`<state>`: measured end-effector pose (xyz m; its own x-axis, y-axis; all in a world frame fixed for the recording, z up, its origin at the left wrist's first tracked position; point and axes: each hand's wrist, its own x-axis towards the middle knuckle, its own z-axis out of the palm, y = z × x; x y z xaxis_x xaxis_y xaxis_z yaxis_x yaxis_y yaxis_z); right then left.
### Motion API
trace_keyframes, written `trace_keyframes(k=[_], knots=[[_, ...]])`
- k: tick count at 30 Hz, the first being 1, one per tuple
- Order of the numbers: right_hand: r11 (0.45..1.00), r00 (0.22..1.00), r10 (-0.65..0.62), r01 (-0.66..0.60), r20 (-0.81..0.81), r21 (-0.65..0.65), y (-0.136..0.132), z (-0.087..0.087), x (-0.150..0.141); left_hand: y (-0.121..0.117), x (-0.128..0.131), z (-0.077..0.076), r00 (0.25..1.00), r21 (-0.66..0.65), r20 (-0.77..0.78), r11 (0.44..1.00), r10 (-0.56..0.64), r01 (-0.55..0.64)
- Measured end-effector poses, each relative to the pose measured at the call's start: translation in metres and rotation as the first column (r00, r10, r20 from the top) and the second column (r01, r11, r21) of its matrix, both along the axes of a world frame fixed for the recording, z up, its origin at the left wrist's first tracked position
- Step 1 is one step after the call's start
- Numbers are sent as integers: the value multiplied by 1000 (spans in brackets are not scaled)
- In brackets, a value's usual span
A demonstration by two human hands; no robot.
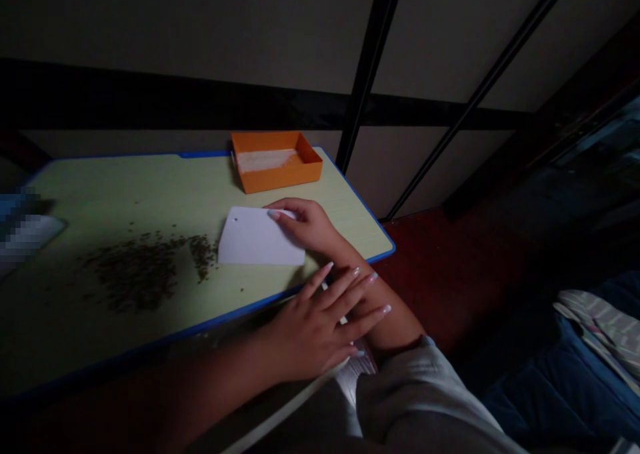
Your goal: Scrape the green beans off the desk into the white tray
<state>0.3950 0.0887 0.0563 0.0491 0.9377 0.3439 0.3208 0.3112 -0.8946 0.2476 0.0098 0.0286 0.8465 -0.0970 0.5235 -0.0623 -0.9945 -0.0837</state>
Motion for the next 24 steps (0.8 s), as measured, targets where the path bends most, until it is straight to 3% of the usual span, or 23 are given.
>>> trace_keyframes(k=[7,15,20,24], knots=[[1000,999,-18,19,48,-6,-3,1,-3,-1,12,-16,996,-16,-83,999,41,-42],[999,998,-46,46,43,0,-13,3,-8,-13,-1,-12,990,-55,-131,997,48,-56],[999,998,-18,21,56,-36,-11,5,-4,-25,-1,-38,997,-42,-70,999,-7,4],[989,990,104,-92,99,-119,3,21,5,-41,7,-62,997,-112,-42,992,-63,58]])
